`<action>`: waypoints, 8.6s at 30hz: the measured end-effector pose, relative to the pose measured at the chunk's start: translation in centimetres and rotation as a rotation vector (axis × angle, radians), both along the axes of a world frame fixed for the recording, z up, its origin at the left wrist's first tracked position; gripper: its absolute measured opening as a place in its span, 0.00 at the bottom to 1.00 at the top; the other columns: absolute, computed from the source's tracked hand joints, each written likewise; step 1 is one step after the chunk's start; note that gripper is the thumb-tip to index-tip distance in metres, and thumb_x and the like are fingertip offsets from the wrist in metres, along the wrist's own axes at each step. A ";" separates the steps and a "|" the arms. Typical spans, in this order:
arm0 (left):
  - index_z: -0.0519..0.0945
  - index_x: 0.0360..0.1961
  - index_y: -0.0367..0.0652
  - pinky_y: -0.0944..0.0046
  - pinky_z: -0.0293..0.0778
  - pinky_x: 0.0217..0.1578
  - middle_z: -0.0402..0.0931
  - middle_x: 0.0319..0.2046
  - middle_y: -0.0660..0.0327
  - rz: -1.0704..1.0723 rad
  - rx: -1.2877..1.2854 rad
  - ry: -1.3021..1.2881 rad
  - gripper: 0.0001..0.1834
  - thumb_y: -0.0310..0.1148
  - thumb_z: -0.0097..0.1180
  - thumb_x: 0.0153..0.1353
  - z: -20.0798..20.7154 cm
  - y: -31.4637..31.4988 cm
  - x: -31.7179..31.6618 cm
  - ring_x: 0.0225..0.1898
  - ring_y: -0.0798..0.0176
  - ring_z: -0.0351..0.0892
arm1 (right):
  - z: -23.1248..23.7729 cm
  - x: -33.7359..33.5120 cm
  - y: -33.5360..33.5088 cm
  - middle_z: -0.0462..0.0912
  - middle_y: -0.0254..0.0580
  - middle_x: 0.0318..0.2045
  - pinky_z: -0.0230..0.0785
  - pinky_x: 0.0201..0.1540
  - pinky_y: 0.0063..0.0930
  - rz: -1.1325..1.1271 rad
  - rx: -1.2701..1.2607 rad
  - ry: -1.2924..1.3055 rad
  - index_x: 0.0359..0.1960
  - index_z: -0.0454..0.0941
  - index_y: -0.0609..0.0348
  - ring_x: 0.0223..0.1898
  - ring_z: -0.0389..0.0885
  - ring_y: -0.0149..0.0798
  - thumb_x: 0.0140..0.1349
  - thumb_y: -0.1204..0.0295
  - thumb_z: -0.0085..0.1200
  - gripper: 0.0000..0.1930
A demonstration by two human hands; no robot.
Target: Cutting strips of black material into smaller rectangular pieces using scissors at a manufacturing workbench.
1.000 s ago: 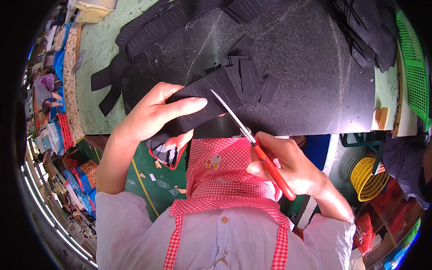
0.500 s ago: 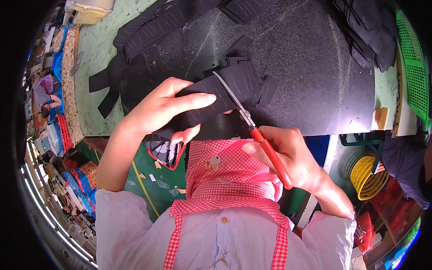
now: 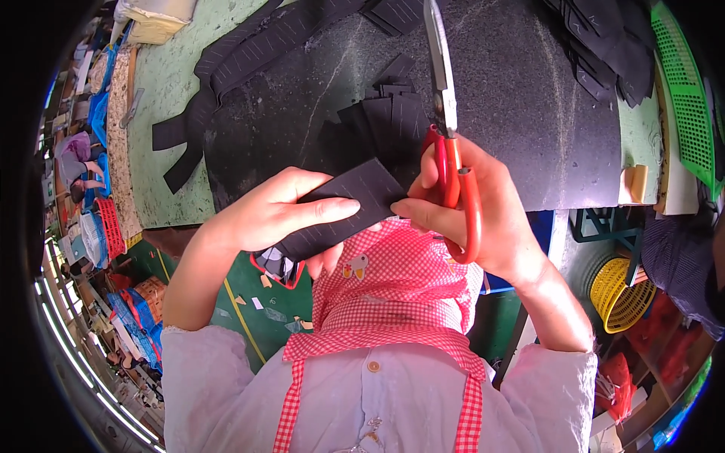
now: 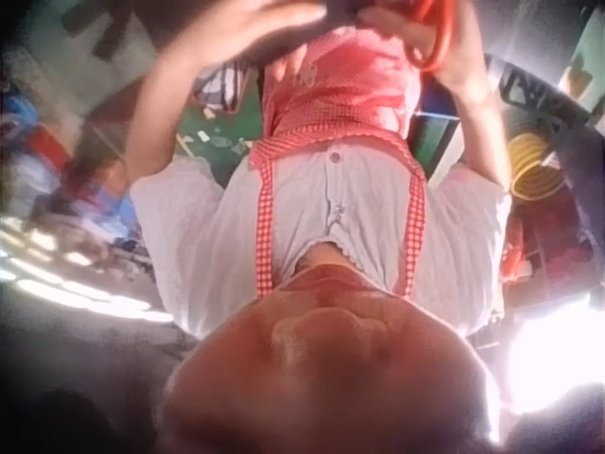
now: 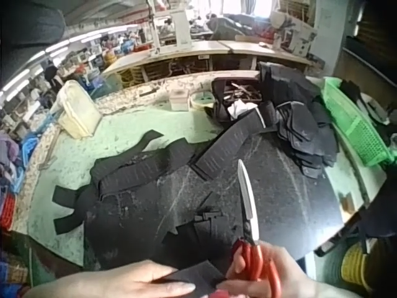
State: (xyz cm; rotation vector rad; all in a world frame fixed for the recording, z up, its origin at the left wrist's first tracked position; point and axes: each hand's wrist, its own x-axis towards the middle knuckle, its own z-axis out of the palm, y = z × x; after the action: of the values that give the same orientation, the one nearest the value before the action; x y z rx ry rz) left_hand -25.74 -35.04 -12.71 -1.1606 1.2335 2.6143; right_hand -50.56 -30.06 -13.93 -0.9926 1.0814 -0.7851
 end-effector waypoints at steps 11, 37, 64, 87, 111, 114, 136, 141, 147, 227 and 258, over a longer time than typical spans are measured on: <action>0.78 0.47 0.28 0.68 0.74 0.18 0.78 0.18 0.56 0.174 -0.165 0.113 0.20 0.38 0.45 0.73 0.9 -1.2 1.1 0.15 0.68 0.76 | -0.7 -1.9 4.3 0.71 0.40 0.29 0.66 0.38 0.30 0.323 0.126 0.050 0.41 0.68 0.63 0.32 0.71 0.32 0.64 0.45 0.55 0.28; 0.79 0.47 0.32 0.72 0.73 0.20 0.79 0.19 0.57 0.155 -0.134 0.140 0.18 0.37 0.46 0.73 0.4 -2.3 0.4 0.17 0.70 0.78 | -1.2 -1.0 3.4 0.69 0.35 0.18 0.61 0.27 0.24 0.287 0.015 0.176 0.33 0.71 0.62 0.23 0.66 0.24 0.59 0.53 0.65 0.23; 0.74 0.41 0.32 0.67 0.77 0.23 0.81 0.25 0.53 -0.055 0.085 0.054 0.15 0.36 0.46 0.74 -0.3 -0.7 -1.4 0.20 0.65 0.81 | -0.3 0.2 -0.1 0.79 0.34 0.30 0.73 0.42 0.20 0.028 0.090 -0.035 0.35 0.68 0.58 0.37 0.80 0.27 0.53 0.83 0.66 0.17; 0.77 0.31 0.34 0.71 0.68 0.15 0.78 0.18 0.60 0.183 -0.264 -0.061 0.17 0.38 0.51 0.71 1.3 -0.8 1.3 0.13 0.72 0.72 | -0.8 -2.2 4.1 0.72 0.32 0.28 0.66 0.34 0.23 0.168 0.072 -0.010 0.41 0.69 0.61 0.28 0.68 0.24 0.67 0.47 0.54 0.25; 0.76 0.32 0.31 0.70 0.65 0.12 0.77 0.16 0.55 0.164 -0.205 0.055 0.16 0.35 0.50 0.71 0.0 -2.7 -0.1 0.10 0.70 0.70 | 0.5 -1.3 3.1 0.70 0.33 0.17 0.59 0.23 0.25 0.246 0.178 0.156 0.29 0.73 0.64 0.19 0.65 0.24 0.62 0.56 0.63 0.21; 0.77 0.35 0.31 0.71 0.65 0.12 0.77 0.16 0.55 0.153 -0.196 0.016 0.15 0.36 0.50 0.71 -0.1 -3.3 -0.6 0.10 0.71 0.70 | -0.4 -1.2 2.8 0.68 0.33 0.16 0.59 0.23 0.25 0.238 0.121 0.215 0.30 0.73 0.64 0.20 0.63 0.23 0.63 0.54 0.62 0.22; 0.73 0.52 0.33 0.68 0.81 0.25 0.82 0.33 0.51 0.090 -0.050 0.059 0.18 0.39 0.47 0.73 -0.5 -0.1 -1.0 0.27 0.61 0.85 | -0.4 0.1 -0.5 0.78 0.36 0.30 0.74 0.35 0.20 -0.092 -0.030 0.070 0.35 0.67 0.58 0.32 0.80 0.27 0.54 0.86 0.64 0.16; 0.74 0.49 0.32 0.66 0.82 0.26 0.82 0.32 0.50 0.196 -0.152 0.027 0.17 0.38 0.47 0.73 0.6 0.0 -0.5 0.26 0.60 0.84 | -0.3 -0.6 0.4 0.75 0.33 0.27 0.71 0.32 0.17 -0.111 0.011 -0.029 0.37 0.68 0.60 0.28 0.76 0.24 0.64 0.71 0.60 0.12; 0.74 0.46 0.29 0.63 0.81 0.22 0.81 0.27 0.46 0.352 -0.301 0.057 0.17 0.37 0.46 0.72 0.6 -1.0 0.4 0.21 0.54 0.83 | -0.4 -2.5 3.9 0.72 0.36 0.27 0.66 0.35 0.27 0.276 0.087 0.043 0.39 0.68 0.64 0.30 0.71 0.29 0.66 0.47 0.53 0.26; 0.70 0.50 0.33 0.65 0.82 0.28 0.82 0.31 0.45 0.262 -0.245 0.135 0.16 0.37 0.43 0.74 0.1 -0.4 -0.7 0.29 0.54 0.86 | -0.2 -1.3 3.1 0.71 0.40 0.22 0.64 0.32 0.30 0.365 0.075 0.206 0.36 0.70 0.63 0.26 0.68 0.30 0.60 0.48 0.62 0.27; 0.75 0.41 0.35 0.69 0.78 0.20 0.81 0.23 0.51 0.324 -0.343 -0.112 0.23 0.50 0.47 0.71 -1.5 -3.3 -0.8 0.21 0.61 0.84 | 1.3 -1.0 -0.1 0.69 0.25 0.20 0.58 0.25 0.16 -0.002 0.106 0.194 0.28 0.70 0.60 0.23 0.65 0.19 0.60 0.68 0.67 0.15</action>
State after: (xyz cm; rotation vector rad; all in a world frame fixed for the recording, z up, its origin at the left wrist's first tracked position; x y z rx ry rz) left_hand -26.55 -38.36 -14.20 -1.6667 1.6401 2.5633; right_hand -51.60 -30.11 -12.61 -0.9924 1.2779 -0.6352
